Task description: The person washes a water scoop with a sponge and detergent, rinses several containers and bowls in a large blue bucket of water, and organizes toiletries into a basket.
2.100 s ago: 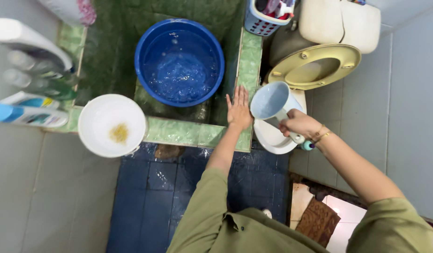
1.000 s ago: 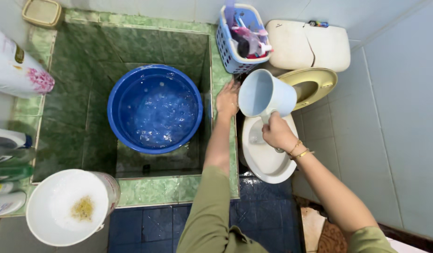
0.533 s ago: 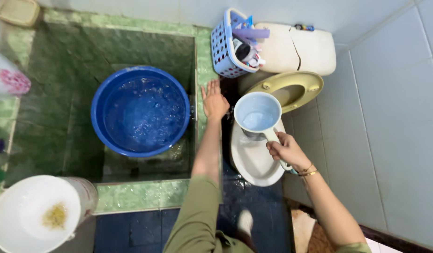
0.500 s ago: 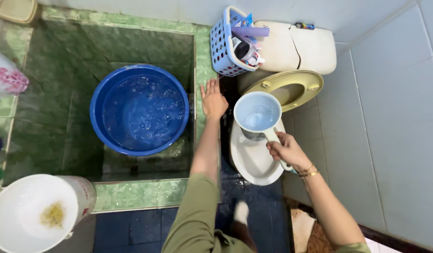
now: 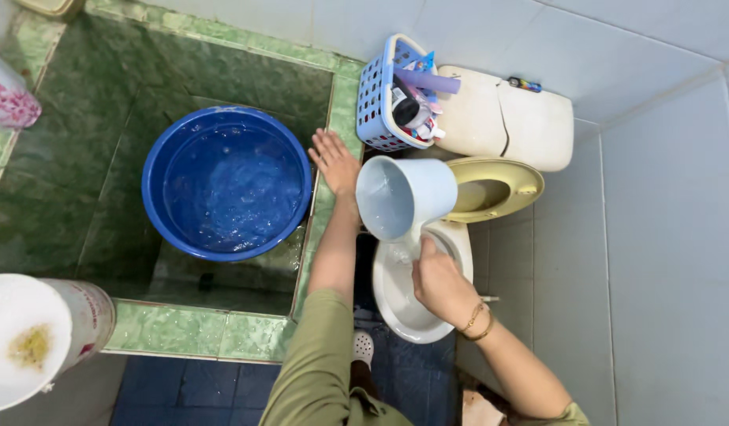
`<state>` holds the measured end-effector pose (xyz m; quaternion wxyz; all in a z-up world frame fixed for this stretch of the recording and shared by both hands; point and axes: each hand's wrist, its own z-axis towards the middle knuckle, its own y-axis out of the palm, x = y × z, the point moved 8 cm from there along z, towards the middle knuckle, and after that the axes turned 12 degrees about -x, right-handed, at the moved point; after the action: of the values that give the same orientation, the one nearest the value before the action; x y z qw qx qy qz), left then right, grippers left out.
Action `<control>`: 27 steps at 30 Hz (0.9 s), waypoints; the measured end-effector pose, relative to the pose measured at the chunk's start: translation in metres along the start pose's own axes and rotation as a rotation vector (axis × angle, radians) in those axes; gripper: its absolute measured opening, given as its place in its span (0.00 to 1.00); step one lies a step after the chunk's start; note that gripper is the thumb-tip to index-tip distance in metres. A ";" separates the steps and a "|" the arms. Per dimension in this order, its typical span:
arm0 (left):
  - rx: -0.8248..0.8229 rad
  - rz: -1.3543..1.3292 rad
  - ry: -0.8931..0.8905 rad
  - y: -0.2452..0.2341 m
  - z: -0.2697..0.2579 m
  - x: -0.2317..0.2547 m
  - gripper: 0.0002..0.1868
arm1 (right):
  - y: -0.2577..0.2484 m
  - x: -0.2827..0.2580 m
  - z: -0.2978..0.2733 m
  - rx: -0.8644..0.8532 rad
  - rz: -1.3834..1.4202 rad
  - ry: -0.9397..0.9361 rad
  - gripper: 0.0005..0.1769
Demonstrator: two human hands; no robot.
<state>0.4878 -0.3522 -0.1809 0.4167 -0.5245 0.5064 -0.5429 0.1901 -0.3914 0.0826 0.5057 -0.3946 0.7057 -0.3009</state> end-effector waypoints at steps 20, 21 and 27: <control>-0.371 0.211 0.405 -0.077 0.050 0.021 0.75 | -0.163 -0.005 0.146 0.063 -0.333 -0.034 0.18; -0.272 0.211 0.465 -0.088 0.048 0.024 0.78 | -0.164 -0.006 0.154 0.083 -0.371 -0.047 0.20; -0.504 0.232 0.643 -0.086 0.057 0.030 0.73 | -0.156 -0.003 0.199 0.136 -0.495 -0.021 0.16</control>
<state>0.5485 -0.3757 -0.0950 0.1547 -0.3535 0.7831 -0.4877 0.4197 -0.4729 0.1509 0.4493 -0.5235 0.5606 -0.4580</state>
